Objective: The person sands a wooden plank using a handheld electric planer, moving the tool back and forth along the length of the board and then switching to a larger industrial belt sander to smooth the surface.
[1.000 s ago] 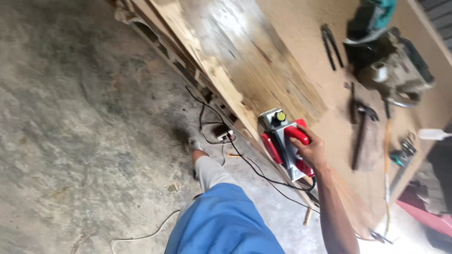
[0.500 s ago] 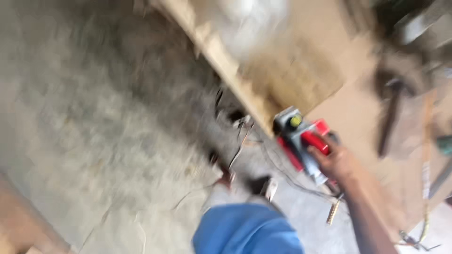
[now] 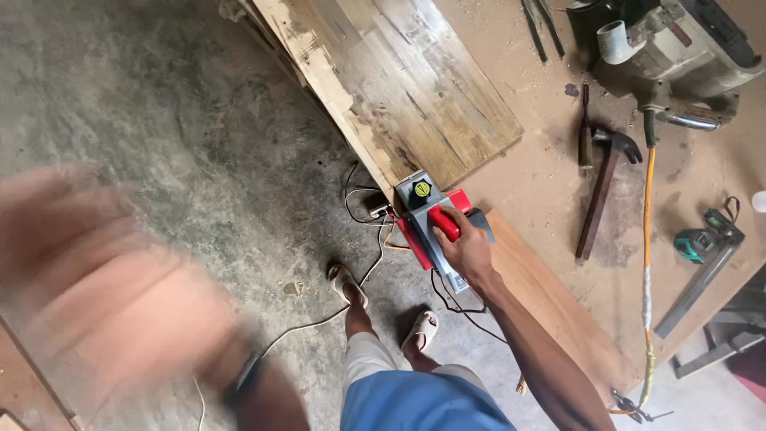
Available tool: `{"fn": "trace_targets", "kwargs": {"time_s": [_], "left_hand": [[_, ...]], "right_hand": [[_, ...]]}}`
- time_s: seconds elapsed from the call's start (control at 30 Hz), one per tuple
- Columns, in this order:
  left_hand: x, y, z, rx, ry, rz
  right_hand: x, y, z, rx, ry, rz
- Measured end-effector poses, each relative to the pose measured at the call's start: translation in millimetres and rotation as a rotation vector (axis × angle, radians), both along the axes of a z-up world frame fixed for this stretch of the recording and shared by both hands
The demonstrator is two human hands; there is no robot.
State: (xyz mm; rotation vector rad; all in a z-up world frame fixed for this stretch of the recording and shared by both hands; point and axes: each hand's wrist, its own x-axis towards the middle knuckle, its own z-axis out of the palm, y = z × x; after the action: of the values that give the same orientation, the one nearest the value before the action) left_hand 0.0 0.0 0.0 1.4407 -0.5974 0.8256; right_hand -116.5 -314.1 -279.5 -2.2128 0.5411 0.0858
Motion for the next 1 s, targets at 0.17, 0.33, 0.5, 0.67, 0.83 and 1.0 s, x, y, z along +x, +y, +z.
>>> {"fn": "trace_targets", "kwargs": {"time_s": [0.17, 0.33, 0.5, 0.67, 0.83, 1.0], "left_hand": [[5, -141, -247, 0.170, 0.716, -0.054], [11, -209, -340, 1.044, 1.041, -0.011], [23, -208, -375, 0.977, 0.881, 0.026], [37, -210, -402, 0.887, 0.868, 0.042], [50, -204, -382, 0.838, 0.923, 0.001], [75, -195, -388, 0.806, 0.959, 0.016]], "right_hand": [[9, -6, -34, -0.057, -0.159, 0.043], [18, -9, -25, -0.101, -0.087, 0.068], [24, -8, -23, -0.097, -0.059, 0.082], [29, -6, -16, -0.074, -0.055, 0.097], [44, 2, -5, -0.069, -0.032, 0.075], [69, 10, -4, -0.070, -0.048, 0.096]]}}
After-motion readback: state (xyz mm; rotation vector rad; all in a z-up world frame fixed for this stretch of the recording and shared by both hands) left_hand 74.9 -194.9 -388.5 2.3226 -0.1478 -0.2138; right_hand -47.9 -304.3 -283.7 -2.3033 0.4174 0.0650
